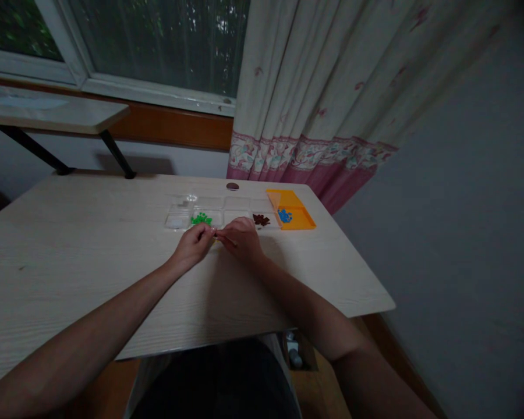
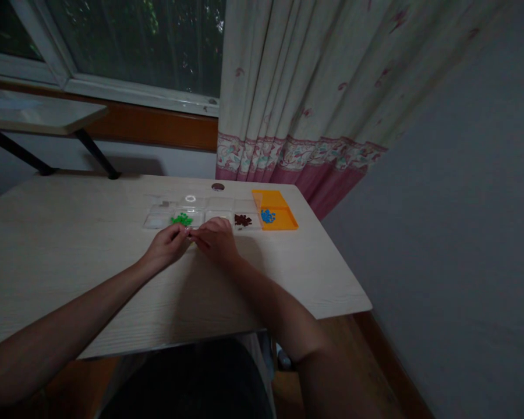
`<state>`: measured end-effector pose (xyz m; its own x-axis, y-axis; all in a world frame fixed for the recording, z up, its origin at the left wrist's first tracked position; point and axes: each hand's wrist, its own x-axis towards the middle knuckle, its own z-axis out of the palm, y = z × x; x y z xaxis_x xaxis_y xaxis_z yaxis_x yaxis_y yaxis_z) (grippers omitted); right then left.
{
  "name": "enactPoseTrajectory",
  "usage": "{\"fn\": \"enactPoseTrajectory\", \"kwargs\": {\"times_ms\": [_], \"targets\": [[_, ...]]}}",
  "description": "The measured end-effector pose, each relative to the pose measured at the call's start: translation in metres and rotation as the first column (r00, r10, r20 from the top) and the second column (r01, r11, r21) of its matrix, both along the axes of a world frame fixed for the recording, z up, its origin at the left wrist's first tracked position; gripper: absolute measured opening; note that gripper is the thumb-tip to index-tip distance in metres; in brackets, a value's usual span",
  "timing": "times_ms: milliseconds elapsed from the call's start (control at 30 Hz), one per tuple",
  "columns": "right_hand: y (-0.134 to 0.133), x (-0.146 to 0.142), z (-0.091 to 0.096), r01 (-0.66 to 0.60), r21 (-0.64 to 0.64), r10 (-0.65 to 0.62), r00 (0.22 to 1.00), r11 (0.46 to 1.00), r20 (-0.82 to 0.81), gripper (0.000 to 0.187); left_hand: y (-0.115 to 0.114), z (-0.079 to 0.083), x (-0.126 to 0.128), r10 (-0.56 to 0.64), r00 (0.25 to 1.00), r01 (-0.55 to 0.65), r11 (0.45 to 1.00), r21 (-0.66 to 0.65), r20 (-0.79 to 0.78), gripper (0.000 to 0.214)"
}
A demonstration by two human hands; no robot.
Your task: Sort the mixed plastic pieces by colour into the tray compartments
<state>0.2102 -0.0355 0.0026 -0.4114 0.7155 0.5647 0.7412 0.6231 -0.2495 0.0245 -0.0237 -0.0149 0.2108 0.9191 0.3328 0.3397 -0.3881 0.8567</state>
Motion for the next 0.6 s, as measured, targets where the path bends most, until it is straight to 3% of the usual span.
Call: {"fn": "enactPoseTrajectory", "kwargs": {"times_ms": [233, 367, 500, 600], "targets": [[-0.003, 0.002, 0.004, -0.023, 0.041, 0.021, 0.998, 0.999, 0.052, 0.025, 0.000, -0.004, 0.000, -0.022, 0.999, 0.022, 1.000, -0.001, -0.024, 0.042], [-0.002, 0.005, 0.005, -0.006, 0.056, 0.005, 1.000, 0.998, 0.009, 0.024, 0.000, 0.005, -0.005, -0.030, 0.993, 0.040, 0.995, 0.086, -0.118, 0.039], [0.008, 0.021, 0.001, 0.132, 0.000, -0.132, 0.987, 0.991, -0.097, 0.023, 0.001, 0.018, -0.019, 0.136, 0.933, -0.038, 0.957, 0.287, -0.332, 0.031], [0.023, 0.043, -0.004, 0.279, -0.038, -0.282, 0.940, 0.959, -0.192, 0.022, 0.001, 0.017, -0.026, 0.294, 0.850, -0.124, 0.918, 0.377, -0.437, 0.034]]}}
